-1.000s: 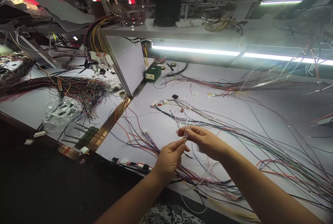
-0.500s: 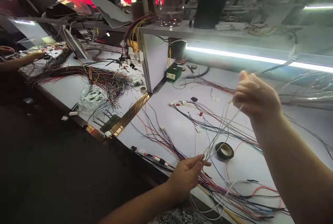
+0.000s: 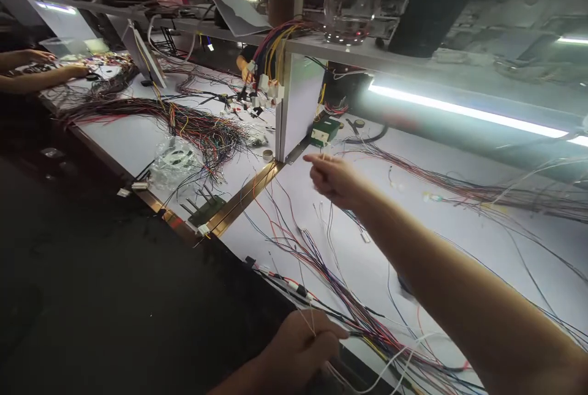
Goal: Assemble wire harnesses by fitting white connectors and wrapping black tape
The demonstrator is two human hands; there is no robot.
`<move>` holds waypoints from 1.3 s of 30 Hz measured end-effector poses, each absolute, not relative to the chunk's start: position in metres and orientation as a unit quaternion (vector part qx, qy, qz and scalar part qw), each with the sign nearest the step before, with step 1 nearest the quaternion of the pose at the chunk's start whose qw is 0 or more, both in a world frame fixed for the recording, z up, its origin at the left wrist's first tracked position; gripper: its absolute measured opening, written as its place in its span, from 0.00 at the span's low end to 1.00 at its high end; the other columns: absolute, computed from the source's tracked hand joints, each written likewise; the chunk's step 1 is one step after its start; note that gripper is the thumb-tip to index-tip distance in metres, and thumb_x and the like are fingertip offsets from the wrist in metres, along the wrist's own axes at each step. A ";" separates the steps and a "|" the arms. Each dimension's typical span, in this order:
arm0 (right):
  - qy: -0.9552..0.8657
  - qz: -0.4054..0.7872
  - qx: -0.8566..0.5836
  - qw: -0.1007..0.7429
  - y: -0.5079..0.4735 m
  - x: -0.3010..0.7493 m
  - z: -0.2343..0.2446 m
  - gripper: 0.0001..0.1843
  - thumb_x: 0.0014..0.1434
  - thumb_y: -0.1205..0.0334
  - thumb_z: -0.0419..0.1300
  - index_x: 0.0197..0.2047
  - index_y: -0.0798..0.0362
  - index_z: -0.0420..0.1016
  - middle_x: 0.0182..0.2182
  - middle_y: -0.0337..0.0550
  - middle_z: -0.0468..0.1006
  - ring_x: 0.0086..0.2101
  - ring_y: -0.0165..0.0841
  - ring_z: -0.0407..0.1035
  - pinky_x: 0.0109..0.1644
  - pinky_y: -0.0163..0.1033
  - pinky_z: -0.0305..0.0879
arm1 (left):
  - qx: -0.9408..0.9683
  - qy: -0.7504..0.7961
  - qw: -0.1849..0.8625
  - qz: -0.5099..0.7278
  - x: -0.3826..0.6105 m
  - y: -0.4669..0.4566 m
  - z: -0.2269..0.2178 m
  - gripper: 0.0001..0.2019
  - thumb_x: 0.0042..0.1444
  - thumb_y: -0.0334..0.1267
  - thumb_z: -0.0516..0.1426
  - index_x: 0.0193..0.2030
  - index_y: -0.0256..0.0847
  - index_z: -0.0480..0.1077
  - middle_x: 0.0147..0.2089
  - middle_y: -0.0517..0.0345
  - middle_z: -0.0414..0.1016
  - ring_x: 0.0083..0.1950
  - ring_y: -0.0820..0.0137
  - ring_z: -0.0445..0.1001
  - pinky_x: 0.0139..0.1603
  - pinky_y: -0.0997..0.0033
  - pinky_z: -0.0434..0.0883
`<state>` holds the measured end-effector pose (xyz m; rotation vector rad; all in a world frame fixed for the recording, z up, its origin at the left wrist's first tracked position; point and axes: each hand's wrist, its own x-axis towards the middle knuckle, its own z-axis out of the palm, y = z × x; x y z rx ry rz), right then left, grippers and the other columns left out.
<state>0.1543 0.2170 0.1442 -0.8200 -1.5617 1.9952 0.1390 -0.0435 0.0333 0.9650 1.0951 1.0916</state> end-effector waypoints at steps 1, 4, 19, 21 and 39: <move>-0.592 0.716 -0.294 0.227 0.208 0.141 0.137 0.11 0.60 0.51 0.57 0.37 0.49 0.64 0.16 0.27 0.59 0.14 0.22 0.43 0.17 0.31 0.36 | 0.420 0.472 0.626 0.457 0.136 -0.046 0.033 0.21 0.60 0.51 0.53 0.43 0.35 0.78 0.27 0.53 0.73 0.28 0.71 0.68 0.33 0.72 0.65; -0.669 0.660 -0.277 0.198 0.181 0.106 0.114 0.10 0.64 0.51 0.51 0.39 0.48 0.65 0.15 0.28 0.60 0.15 0.25 0.49 0.20 0.32 0.44 | 0.411 0.455 0.663 0.431 0.129 -0.052 0.030 0.24 0.59 0.54 0.53 0.45 0.34 0.77 0.24 0.55 0.72 0.25 0.73 0.66 0.30 0.73 0.63; -0.826 0.427 -0.343 0.137 0.209 0.124 0.070 0.30 0.58 0.58 0.62 0.62 0.53 0.61 0.58 0.53 0.64 0.55 0.44 0.61 0.61 0.53 0.54 | 0.224 0.362 0.701 0.573 0.121 -0.040 0.028 0.24 0.61 0.55 0.51 0.52 0.35 0.66 0.31 0.55 0.71 0.26 0.73 0.69 0.30 0.71 0.65; -0.822 0.446 -0.331 0.127 0.185 0.167 0.082 0.26 0.61 0.56 0.58 0.61 0.50 0.63 0.54 0.50 0.70 0.52 0.41 0.66 0.58 0.49 0.59 | 0.180 0.353 0.697 0.598 0.124 -0.033 0.029 0.22 0.62 0.53 0.51 0.49 0.35 0.67 0.31 0.54 0.72 0.26 0.72 0.70 0.29 0.71 0.66; -0.924 0.228 -0.284 0.116 0.064 0.393 -0.002 0.11 0.64 0.59 0.52 0.46 0.44 0.74 0.33 0.41 0.81 0.31 0.36 0.76 0.33 0.39 0.71 | 0.016 0.432 0.589 0.682 0.077 -0.046 0.052 0.09 0.64 0.36 0.53 0.46 0.35 0.70 0.33 0.55 0.73 0.28 0.77 0.71 0.30 0.77 0.71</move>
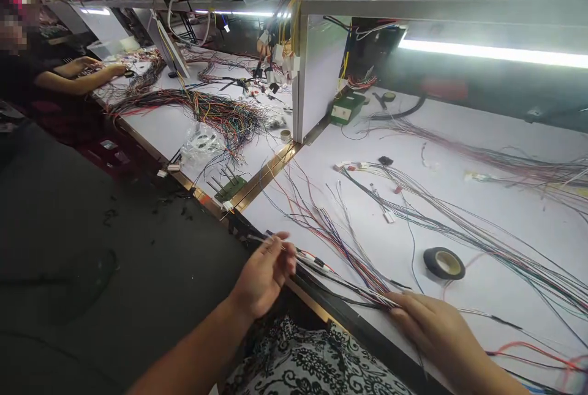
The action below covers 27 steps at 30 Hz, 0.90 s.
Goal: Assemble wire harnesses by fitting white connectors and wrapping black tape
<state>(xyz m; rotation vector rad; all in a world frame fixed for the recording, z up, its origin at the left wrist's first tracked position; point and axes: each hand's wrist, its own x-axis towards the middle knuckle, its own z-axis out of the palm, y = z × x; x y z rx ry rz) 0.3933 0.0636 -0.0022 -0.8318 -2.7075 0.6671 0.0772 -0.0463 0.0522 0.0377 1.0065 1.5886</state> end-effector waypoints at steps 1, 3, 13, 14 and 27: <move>-0.932 0.203 -0.276 0.120 0.066 0.396 -0.004 0.11 0.65 0.60 0.51 0.44 0.46 0.74 0.30 0.40 0.80 0.28 0.34 0.75 0.31 0.37 0.70 | -0.019 0.438 0.563 0.701 0.067 -0.047 0.054 0.08 0.64 0.33 0.53 0.47 0.34 0.70 0.34 0.55 0.74 0.30 0.77 0.72 0.32 0.78 0.72; -0.942 0.170 -0.264 0.117 0.071 0.400 -0.005 0.12 0.66 0.61 0.49 0.40 0.48 0.74 0.27 0.39 0.78 0.25 0.32 0.73 0.27 0.35 0.67 | -0.065 0.452 0.510 0.729 0.049 -0.049 0.059 0.09 0.63 0.28 0.52 0.48 0.33 0.70 0.36 0.53 0.75 0.33 0.78 0.73 0.37 0.80 0.73; -0.919 0.278 -0.214 0.180 0.060 0.315 0.063 0.19 0.65 0.61 0.54 0.59 0.44 0.63 0.51 0.46 0.72 0.50 0.35 0.68 0.52 0.40 0.69 | 0.190 0.561 0.469 0.655 0.053 -0.061 0.075 0.14 0.62 0.40 0.56 0.53 0.41 0.66 0.42 0.51 0.79 0.28 0.77 0.69 0.26 0.78 0.66; -0.905 0.319 -0.218 0.176 0.053 0.295 0.072 0.20 0.65 0.61 0.53 0.60 0.43 0.61 0.54 0.46 0.71 0.52 0.35 0.67 0.54 0.41 0.67 | 0.213 0.575 0.456 0.645 0.057 -0.063 0.076 0.16 0.62 0.41 0.56 0.56 0.43 0.65 0.43 0.51 0.79 0.30 0.76 0.69 0.29 0.77 0.67; -0.471 0.797 -0.371 0.082 0.028 0.216 0.066 0.22 0.54 0.40 0.60 0.32 0.53 0.70 0.20 0.32 0.62 0.22 0.26 0.55 0.28 0.34 0.56 | 0.180 0.530 0.535 0.633 0.090 -0.074 0.055 0.22 0.64 0.45 0.53 0.63 0.45 0.62 0.57 0.49 0.73 0.57 0.63 0.70 0.61 0.60 0.63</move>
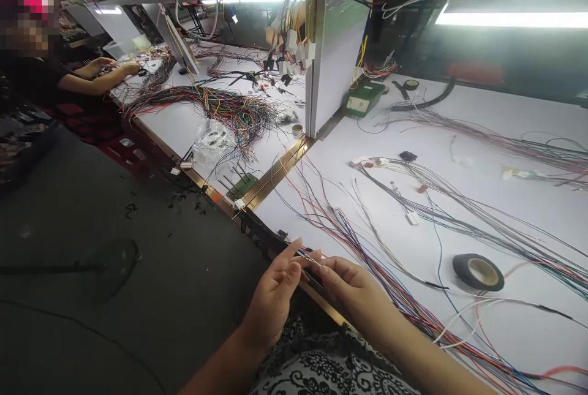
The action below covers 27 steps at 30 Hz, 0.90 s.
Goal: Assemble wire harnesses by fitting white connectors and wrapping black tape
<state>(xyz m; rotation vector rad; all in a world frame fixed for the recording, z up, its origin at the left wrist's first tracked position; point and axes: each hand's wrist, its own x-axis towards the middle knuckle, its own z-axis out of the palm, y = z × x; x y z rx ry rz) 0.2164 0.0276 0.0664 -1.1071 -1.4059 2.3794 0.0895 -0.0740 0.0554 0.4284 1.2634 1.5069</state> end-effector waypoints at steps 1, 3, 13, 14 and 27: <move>-0.474 0.793 -0.374 0.079 0.028 0.219 0.065 0.22 0.54 0.40 0.60 0.32 0.53 0.69 0.20 0.31 0.61 0.22 0.26 0.54 0.27 0.33 0.54 | 0.184 0.541 0.535 0.623 0.092 -0.073 0.054 0.21 0.63 0.43 0.54 0.62 0.45 0.64 0.56 0.49 0.74 0.57 0.63 0.70 0.61 0.60 0.63; -0.503 0.775 -0.377 0.069 0.028 0.225 0.062 0.23 0.55 0.39 0.58 0.31 0.53 0.69 0.19 0.31 0.60 0.21 0.25 0.51 0.25 0.33 0.51 | 0.199 0.568 0.528 0.599 0.096 -0.070 0.052 0.19 0.61 0.42 0.57 0.59 0.44 0.68 0.54 0.50 0.76 0.56 0.62 0.71 0.61 0.60 0.64; -0.572 0.748 -0.324 0.087 0.017 0.260 0.043 0.16 0.61 0.47 0.56 0.35 0.52 0.71 0.27 0.37 0.68 0.29 0.29 0.61 0.35 0.35 0.61 | 0.276 0.627 0.488 0.541 0.114 -0.073 0.054 0.11 0.62 0.41 0.56 0.46 0.43 0.76 0.47 0.53 0.79 0.49 0.63 0.75 0.54 0.63 0.70; -0.568 0.751 -0.325 0.090 0.016 0.262 0.041 0.16 0.61 0.47 0.56 0.36 0.52 0.71 0.28 0.37 0.69 0.29 0.29 0.62 0.35 0.35 0.61 | 0.282 0.624 0.487 0.542 0.115 -0.074 0.054 0.10 0.61 0.41 0.56 0.46 0.43 0.76 0.48 0.53 0.78 0.50 0.63 0.74 0.54 0.63 0.70; -0.612 0.714 -0.321 0.115 0.021 0.272 0.044 0.15 0.62 0.49 0.56 0.37 0.51 0.75 0.32 0.41 0.76 0.34 0.34 0.69 0.40 0.39 0.65 | 0.260 0.610 0.519 0.539 0.121 -0.076 0.053 0.11 0.60 0.41 0.58 0.48 0.45 0.75 0.46 0.53 0.77 0.49 0.63 0.73 0.53 0.65 0.69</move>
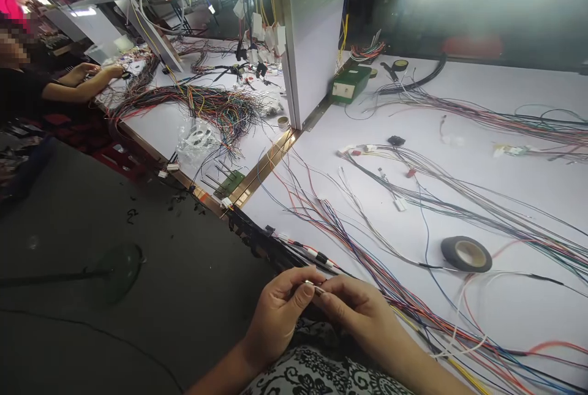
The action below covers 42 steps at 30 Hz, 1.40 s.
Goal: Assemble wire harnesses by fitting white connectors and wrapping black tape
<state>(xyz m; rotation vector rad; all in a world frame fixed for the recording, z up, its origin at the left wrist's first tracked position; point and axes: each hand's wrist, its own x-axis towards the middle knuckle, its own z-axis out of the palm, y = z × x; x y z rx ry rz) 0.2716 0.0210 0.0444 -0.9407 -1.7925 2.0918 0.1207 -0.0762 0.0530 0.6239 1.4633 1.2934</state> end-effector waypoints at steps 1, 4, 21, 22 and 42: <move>-0.612 0.701 -0.342 0.128 0.026 0.273 0.045 0.16 0.62 0.48 0.55 0.36 0.51 0.75 0.31 0.41 0.76 0.33 0.33 0.69 0.38 0.38 0.65 | 0.248 0.599 0.523 0.554 0.121 -0.077 0.051 0.13 0.60 0.41 0.57 0.52 0.47 0.73 0.48 0.54 0.77 0.49 0.64 0.73 0.53 0.65 0.69; -0.644 0.620 -0.414 0.171 0.051 0.277 0.047 0.16 0.62 0.47 0.53 0.37 0.50 0.72 0.31 0.41 0.74 0.29 0.32 0.66 0.33 0.37 0.62 | 0.233 0.599 0.521 0.561 0.121 -0.073 0.047 0.15 0.62 0.42 0.55 0.55 0.47 0.70 0.49 0.54 0.75 0.48 0.66 0.72 0.50 0.67 0.70; -0.588 0.717 -0.364 0.084 0.114 0.250 0.038 0.19 0.59 0.45 0.57 0.37 0.53 0.73 0.27 0.38 0.72 0.27 0.30 0.63 0.32 0.37 0.58 | 0.145 0.576 0.557 0.580 0.076 0.014 0.033 0.20 0.54 0.44 0.62 0.53 0.40 0.72 0.47 0.51 0.73 0.35 0.73 0.72 0.29 0.75 0.69; -0.546 0.759 -0.345 0.080 0.113 0.253 0.037 0.20 0.58 0.44 0.59 0.37 0.54 0.72 0.26 0.37 0.71 0.26 0.28 0.61 0.31 0.36 0.57 | 0.141 0.568 0.558 0.589 0.077 0.016 0.035 0.21 0.54 0.44 0.62 0.53 0.41 0.71 0.47 0.50 0.73 0.35 0.73 0.72 0.28 0.75 0.68; -0.717 0.546 -0.376 0.214 0.086 0.248 0.064 0.12 0.61 0.52 0.56 0.39 0.49 0.75 0.30 0.42 0.75 0.32 0.34 0.68 0.38 0.42 0.64 | -0.001 0.479 0.575 0.663 0.082 0.008 0.047 0.14 0.47 0.38 0.68 0.40 0.38 0.76 0.37 0.59 0.76 0.38 0.76 0.74 0.44 0.78 0.72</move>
